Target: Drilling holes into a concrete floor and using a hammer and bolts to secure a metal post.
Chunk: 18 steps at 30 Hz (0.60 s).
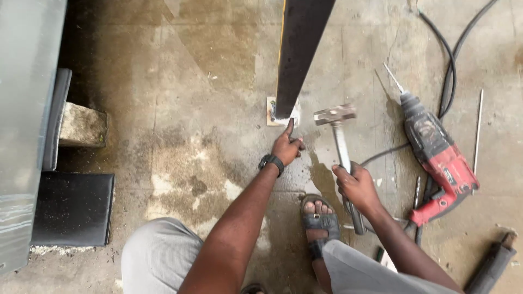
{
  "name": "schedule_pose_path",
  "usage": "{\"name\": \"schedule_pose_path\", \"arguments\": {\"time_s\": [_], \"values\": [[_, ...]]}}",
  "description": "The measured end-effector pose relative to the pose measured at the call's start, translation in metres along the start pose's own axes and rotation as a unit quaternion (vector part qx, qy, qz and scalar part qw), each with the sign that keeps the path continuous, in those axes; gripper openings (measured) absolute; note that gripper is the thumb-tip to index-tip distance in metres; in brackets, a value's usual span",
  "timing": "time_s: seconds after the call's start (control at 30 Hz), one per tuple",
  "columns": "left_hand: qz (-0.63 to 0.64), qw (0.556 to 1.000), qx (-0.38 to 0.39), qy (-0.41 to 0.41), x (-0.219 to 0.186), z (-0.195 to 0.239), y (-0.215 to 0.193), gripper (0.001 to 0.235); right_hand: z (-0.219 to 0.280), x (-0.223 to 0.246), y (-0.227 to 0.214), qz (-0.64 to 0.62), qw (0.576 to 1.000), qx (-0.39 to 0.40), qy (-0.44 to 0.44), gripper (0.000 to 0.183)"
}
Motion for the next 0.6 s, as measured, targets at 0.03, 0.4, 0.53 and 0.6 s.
{"name": "schedule_pose_path", "arguments": {"time_s": [0.03, 0.4, 0.53, 0.6], "values": [[-0.002, 1.000, 0.009, 0.004, 0.001, -0.002, 0.000, 0.084, -0.002, -0.004, 0.004, 0.031, 0.999, 0.011, 0.031, 0.038], [-0.018, 1.000, 0.014, 0.006, 0.004, -0.004, -0.002, 0.090, -0.002, 0.037, 0.020, 0.155, 0.985, -0.059, -0.041, 0.044], [-0.012, 1.000, 0.019, 0.013, 0.011, -0.007, -0.001, 0.091, -0.027, 0.040, 0.025, 0.213, 0.977, -0.006, -0.010, 0.046], [-0.029, 0.999, 0.017, 0.015, 0.009, -0.004, -0.003, 0.091, -0.015, 0.053, 0.022, 0.215, 0.977, -0.010, 0.002, 0.047]]}}
Point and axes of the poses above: each hand's wrist, its own z-axis away from the middle knuckle, its own y-axis out of the palm, x = y × z, the point moved 1 cm from there along -z, towards the middle knuckle, and after that the axes turned 10 degrees about z, right-handed, at the moved point
